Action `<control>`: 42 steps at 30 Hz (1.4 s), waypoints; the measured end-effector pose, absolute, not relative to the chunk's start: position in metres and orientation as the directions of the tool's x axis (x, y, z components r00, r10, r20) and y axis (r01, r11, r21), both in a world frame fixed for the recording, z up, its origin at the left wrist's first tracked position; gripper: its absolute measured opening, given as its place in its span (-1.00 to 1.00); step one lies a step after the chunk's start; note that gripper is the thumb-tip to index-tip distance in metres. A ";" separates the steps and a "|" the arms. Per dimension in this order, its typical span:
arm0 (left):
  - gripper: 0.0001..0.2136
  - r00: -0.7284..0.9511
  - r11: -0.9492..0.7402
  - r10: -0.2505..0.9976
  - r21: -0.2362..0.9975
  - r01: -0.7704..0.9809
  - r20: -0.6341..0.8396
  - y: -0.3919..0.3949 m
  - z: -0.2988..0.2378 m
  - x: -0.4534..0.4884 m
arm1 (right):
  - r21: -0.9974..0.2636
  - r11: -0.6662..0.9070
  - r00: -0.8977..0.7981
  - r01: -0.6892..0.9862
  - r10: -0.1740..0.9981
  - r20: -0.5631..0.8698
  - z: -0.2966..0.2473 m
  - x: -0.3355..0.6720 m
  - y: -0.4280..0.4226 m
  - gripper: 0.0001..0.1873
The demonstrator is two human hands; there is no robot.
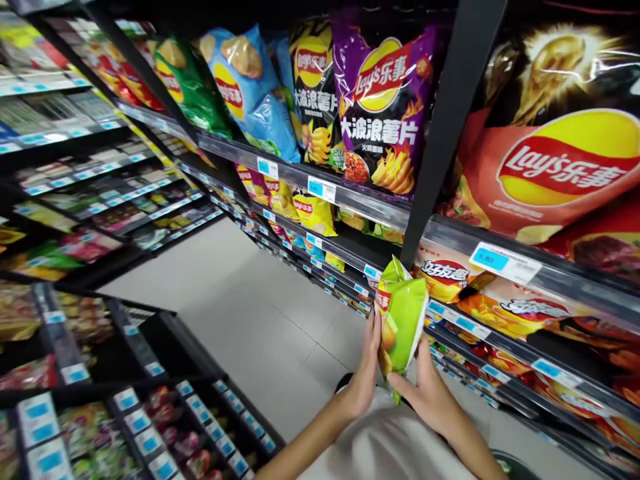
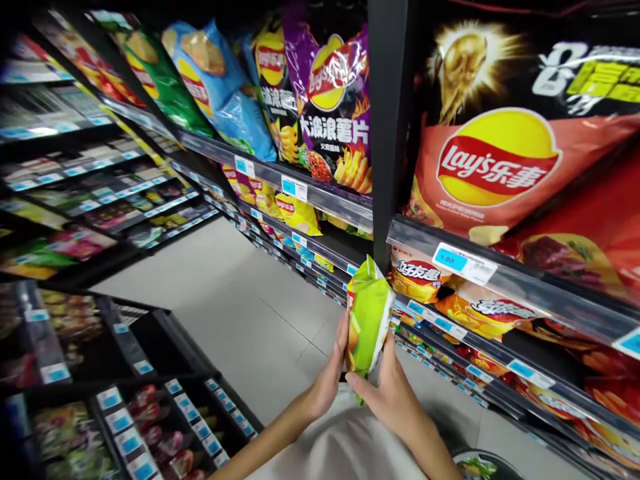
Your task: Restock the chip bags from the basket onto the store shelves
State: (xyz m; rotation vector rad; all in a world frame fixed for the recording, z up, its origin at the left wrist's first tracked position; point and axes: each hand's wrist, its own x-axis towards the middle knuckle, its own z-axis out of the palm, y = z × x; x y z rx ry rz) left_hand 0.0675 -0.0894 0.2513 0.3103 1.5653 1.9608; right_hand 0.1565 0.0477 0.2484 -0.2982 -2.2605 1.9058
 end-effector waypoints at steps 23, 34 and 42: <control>-0.15 -0.770 0.068 0.614 0.984 -0.165 -0.171 -0.158 0.255 -0.208 | -0.945 -0.325 -0.834 0.033 0.512 -0.205 0.248 -0.078 -0.008 -0.37; -0.35 -0.558 0.142 0.820 0.990 -0.012 -0.125 -0.130 0.250 -0.267 | -0.998 -0.029 -0.603 -0.049 0.798 0.006 0.243 -0.116 -0.009 -0.29; -0.38 -0.683 0.038 0.727 0.988 0.147 0.073 -0.142 0.242 -0.262 | -0.986 0.158 -0.376 -0.045 0.912 0.163 0.259 -0.152 0.019 -0.21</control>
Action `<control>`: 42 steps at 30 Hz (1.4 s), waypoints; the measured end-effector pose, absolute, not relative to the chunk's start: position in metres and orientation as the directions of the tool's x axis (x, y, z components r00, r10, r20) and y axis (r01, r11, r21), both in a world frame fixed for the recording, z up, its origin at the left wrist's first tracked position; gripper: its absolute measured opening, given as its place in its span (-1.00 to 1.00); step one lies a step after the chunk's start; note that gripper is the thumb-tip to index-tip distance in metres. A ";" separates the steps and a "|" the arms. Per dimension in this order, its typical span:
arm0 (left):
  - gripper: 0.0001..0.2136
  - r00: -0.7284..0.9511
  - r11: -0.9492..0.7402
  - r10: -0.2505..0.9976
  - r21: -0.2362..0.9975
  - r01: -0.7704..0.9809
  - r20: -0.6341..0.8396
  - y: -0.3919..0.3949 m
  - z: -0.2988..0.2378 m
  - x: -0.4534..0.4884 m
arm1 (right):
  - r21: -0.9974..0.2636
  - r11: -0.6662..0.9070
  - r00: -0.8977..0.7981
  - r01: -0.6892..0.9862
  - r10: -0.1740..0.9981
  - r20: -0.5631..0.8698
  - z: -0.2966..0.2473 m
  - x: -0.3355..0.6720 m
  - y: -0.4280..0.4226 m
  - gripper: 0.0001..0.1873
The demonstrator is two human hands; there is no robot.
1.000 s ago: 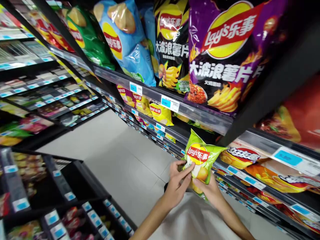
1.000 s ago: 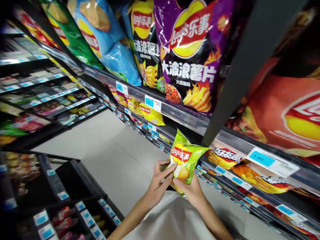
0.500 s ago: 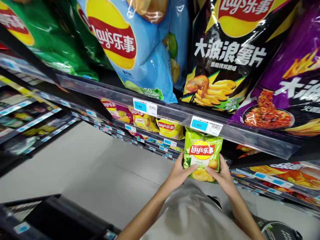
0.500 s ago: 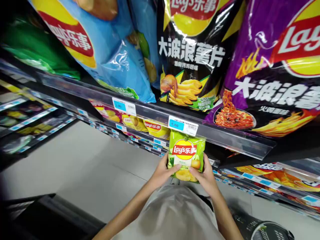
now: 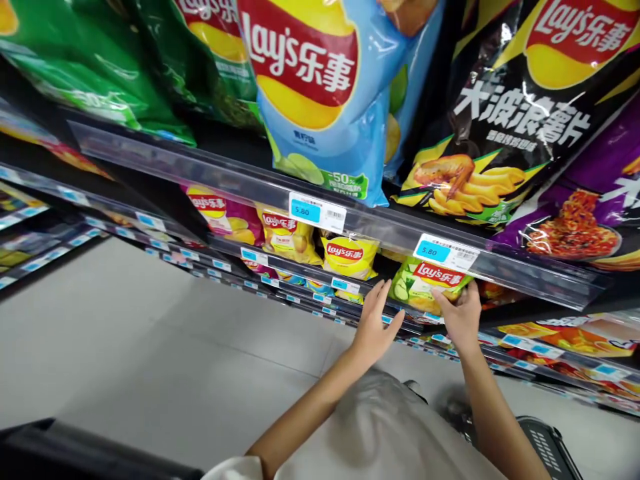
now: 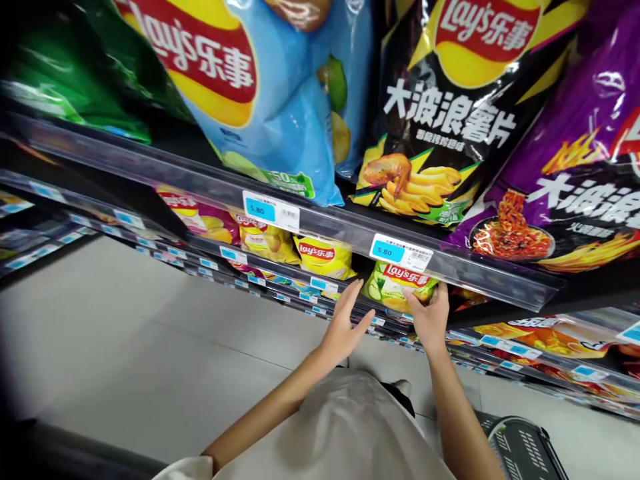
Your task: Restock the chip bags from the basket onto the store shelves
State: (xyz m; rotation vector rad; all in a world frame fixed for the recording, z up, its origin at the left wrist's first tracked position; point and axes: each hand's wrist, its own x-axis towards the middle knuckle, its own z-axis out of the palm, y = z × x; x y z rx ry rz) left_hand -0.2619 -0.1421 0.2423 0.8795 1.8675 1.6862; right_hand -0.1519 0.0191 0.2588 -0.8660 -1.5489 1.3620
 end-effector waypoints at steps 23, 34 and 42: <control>-0.50 -0.767 0.273 0.627 0.884 0.380 0.136 -0.016 0.259 -0.300 | -0.904 0.405 -0.195 0.141 0.906 0.375 0.272 -0.100 0.015 -0.38; -0.68 -0.694 0.139 0.690 0.901 0.410 0.209 0.002 0.241 -0.326 | -0.930 0.358 -0.150 0.082 0.927 0.344 0.269 -0.101 0.017 -0.34; -0.49 -0.673 0.017 0.677 0.909 0.417 0.297 -0.053 0.247 -0.297 | -0.935 0.352 -0.194 0.043 0.921 0.338 0.266 -0.136 0.029 -0.23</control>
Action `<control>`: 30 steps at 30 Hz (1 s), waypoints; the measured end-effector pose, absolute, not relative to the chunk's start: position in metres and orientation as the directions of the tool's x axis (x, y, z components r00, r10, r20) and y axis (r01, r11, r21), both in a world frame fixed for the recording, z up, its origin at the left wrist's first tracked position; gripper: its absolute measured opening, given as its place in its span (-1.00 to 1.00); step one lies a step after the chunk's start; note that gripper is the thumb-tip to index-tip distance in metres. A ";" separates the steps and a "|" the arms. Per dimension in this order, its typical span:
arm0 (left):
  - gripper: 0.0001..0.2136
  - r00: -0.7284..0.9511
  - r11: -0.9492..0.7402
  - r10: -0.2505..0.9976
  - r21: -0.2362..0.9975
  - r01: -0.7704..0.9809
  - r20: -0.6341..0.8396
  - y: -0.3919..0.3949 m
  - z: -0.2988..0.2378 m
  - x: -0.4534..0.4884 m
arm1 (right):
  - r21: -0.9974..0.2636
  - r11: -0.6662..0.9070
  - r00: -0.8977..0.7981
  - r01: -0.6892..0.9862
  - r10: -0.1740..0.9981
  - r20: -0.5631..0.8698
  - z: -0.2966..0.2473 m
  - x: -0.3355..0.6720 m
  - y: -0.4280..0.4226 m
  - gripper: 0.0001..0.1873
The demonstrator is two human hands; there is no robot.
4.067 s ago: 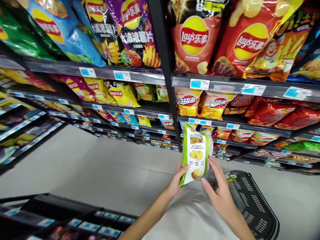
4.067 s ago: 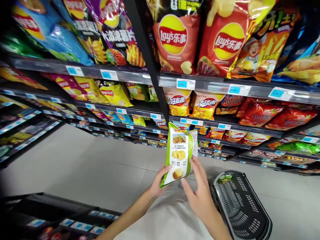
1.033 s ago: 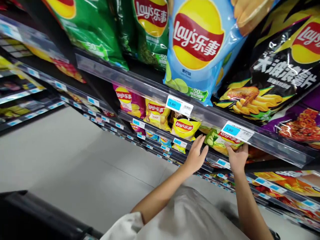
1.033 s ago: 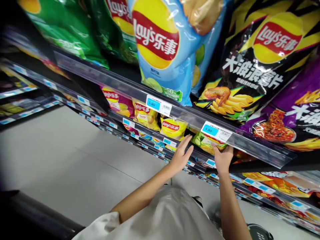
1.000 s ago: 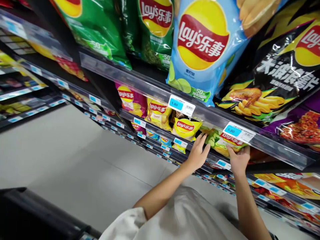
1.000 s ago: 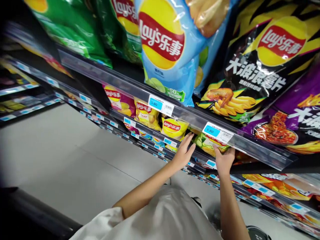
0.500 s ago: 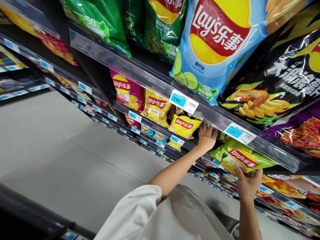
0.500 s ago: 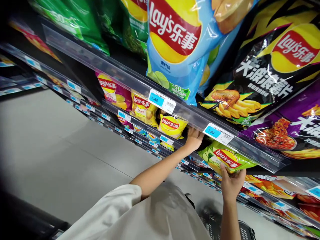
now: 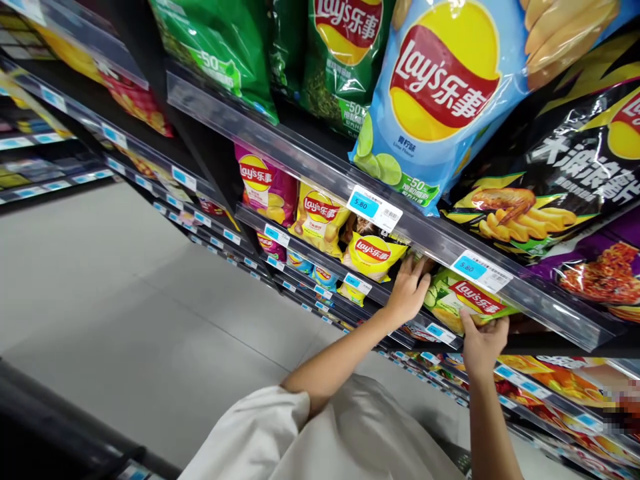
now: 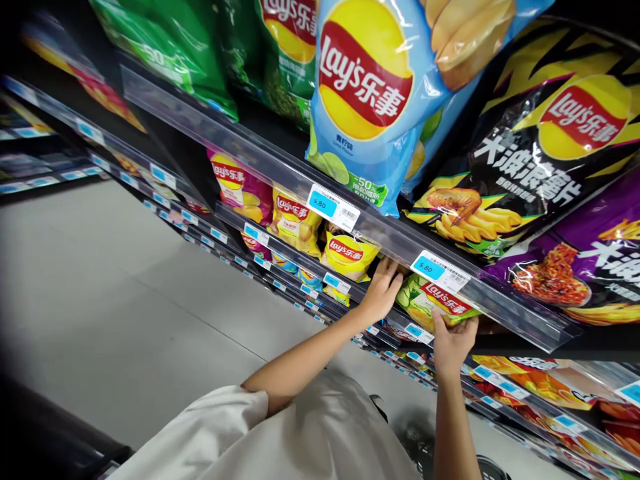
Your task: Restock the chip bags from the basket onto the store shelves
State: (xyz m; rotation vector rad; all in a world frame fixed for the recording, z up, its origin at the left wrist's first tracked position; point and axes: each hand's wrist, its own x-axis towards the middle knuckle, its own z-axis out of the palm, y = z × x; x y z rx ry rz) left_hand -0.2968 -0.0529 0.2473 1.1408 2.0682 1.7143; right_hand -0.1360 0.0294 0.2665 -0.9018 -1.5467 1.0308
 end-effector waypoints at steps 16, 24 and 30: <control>-0.47 -0.670 0.005 0.712 0.954 0.301 0.208 -0.133 0.230 -0.259 | -0.925 0.375 -0.450 0.064 0.838 0.309 0.246 -0.232 0.056 -0.29; -0.50 -0.675 0.016 0.706 0.948 0.319 0.216 -0.124 0.235 -0.270 | -0.922 0.377 -0.423 0.090 0.852 0.307 0.239 -0.245 0.061 -0.40; -0.66 -0.765 -0.027 0.537 0.913 0.406 0.356 -0.128 0.240 -0.287 | -0.922 0.372 -0.444 0.108 0.848 0.290 0.235 -0.248 0.064 -0.39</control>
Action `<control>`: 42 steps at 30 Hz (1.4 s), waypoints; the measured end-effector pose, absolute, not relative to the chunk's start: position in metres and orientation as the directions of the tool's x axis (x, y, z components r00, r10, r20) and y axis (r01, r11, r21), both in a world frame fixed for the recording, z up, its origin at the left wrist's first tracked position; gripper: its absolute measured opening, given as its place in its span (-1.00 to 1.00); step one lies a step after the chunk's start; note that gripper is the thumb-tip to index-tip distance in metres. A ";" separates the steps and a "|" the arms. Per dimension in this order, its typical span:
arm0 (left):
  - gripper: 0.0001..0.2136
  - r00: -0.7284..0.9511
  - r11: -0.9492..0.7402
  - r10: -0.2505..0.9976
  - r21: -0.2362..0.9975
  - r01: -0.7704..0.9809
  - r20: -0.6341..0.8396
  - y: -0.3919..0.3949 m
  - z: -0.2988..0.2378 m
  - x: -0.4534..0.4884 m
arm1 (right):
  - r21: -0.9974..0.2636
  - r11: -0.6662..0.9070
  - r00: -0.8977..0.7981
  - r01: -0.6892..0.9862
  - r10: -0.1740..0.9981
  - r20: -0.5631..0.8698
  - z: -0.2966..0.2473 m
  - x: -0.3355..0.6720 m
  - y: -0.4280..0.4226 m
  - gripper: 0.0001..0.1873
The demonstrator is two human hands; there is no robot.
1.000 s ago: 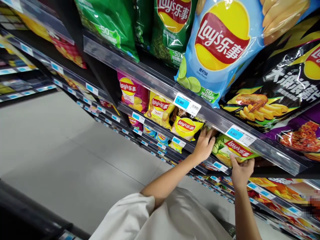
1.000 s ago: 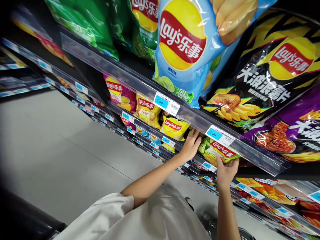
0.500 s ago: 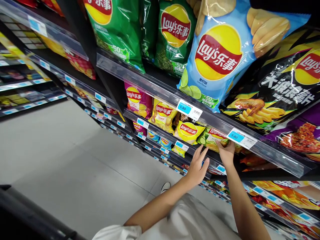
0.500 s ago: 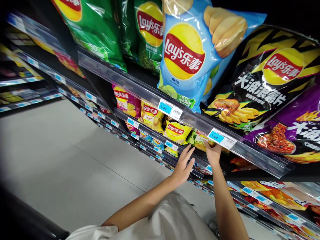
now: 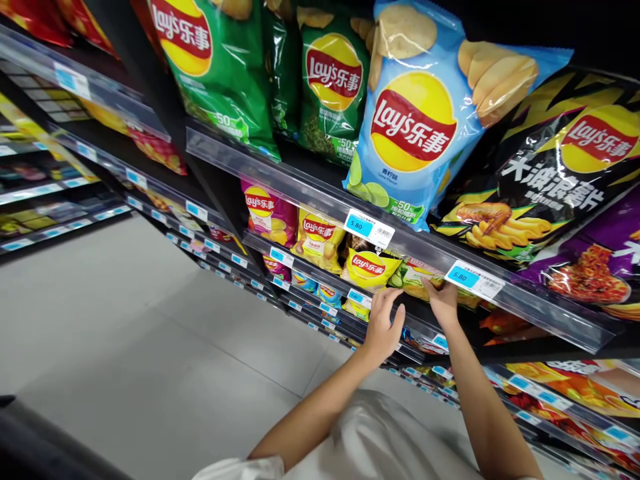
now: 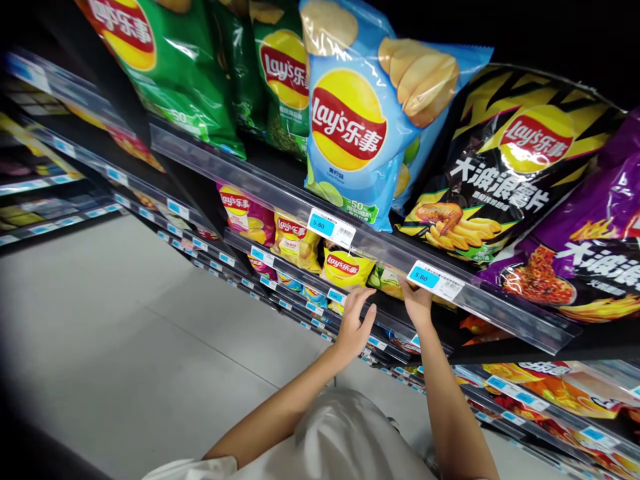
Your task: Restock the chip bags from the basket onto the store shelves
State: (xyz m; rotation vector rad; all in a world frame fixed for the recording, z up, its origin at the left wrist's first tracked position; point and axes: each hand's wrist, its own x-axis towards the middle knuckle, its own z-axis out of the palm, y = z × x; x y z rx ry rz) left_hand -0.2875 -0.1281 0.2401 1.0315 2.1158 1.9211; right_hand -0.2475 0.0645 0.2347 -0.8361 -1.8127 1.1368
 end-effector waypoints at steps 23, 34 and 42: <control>-0.62 -0.809 -0.045 0.514 0.950 0.308 0.286 -0.133 0.226 -0.318 | -0.564 0.769 -0.577 0.302 0.618 0.534 0.239 -0.221 0.009 -0.64; -0.62 -0.789 -0.042 0.566 0.964 0.264 0.241 -0.141 0.225 -0.309 | -0.304 0.808 -0.742 0.504 0.586 0.327 0.251 -0.252 0.002 -0.47; -0.62 -0.775 -0.034 0.593 0.968 0.248 0.220 -0.143 0.217 -0.308 | -0.328 0.810 -0.782 0.485 0.570 0.253 0.258 -0.246 0.000 -0.43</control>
